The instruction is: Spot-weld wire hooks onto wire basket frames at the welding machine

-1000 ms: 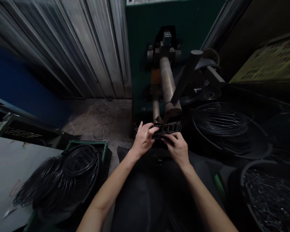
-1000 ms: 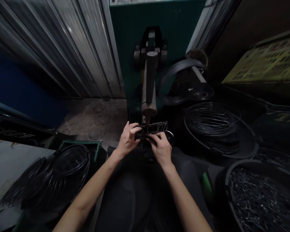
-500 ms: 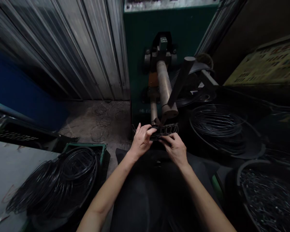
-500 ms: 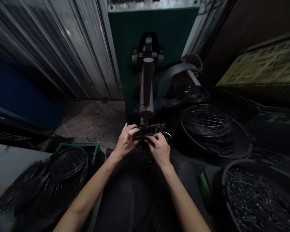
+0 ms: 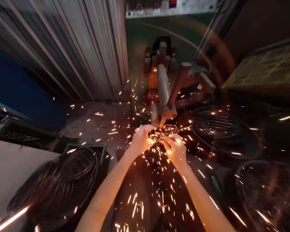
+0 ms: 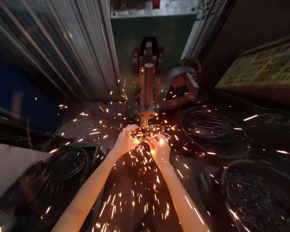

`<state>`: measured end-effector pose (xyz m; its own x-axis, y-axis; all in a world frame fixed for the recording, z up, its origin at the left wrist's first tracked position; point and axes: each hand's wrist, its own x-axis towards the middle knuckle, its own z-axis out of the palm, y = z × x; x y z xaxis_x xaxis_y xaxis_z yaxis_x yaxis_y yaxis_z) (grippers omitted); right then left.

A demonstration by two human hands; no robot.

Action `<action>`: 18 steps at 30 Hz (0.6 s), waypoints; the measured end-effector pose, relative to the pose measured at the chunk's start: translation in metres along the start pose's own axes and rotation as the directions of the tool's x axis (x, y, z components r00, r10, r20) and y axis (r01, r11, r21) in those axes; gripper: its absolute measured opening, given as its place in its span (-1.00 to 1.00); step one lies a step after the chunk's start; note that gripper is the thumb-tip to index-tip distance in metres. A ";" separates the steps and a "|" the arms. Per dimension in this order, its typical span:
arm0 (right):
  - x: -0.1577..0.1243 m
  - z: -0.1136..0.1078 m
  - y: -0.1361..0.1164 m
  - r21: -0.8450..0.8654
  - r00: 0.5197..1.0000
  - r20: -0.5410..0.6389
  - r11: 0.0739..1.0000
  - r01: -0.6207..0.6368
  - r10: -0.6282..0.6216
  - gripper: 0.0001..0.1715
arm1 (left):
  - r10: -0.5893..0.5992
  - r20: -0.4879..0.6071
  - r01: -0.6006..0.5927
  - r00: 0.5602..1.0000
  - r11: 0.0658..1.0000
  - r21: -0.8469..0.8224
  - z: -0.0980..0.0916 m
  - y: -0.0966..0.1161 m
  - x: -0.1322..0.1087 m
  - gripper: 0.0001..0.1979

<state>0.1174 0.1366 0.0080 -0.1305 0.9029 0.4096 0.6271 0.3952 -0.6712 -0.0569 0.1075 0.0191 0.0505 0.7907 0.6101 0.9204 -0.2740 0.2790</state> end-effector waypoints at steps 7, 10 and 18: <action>-0.006 -0.002 -0.001 -0.036 0.980 0.055 0.981 0.192 -0.190 -0.68 | 0.007 0.024 0.000 1.000 0.962 -0.274 -0.007 0.004 0.000 -0.41; -0.007 -0.007 -0.006 -0.022 0.985 0.058 0.986 0.164 -0.162 -0.67 | -0.035 0.047 0.047 0.998 0.958 -0.282 -0.010 0.007 -0.002 -0.38; -0.019 -0.018 -0.015 -0.070 0.984 0.068 0.983 0.167 -0.163 -0.66 | -0.134 0.094 0.157 0.987 0.937 -0.311 -0.007 0.028 -0.028 -0.38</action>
<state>0.1242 0.1103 0.0216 -0.2829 0.8359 0.4704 0.6483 0.5281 -0.5485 -0.0349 0.0741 0.0153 -0.0372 0.8680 0.4952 0.7502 -0.3031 0.5876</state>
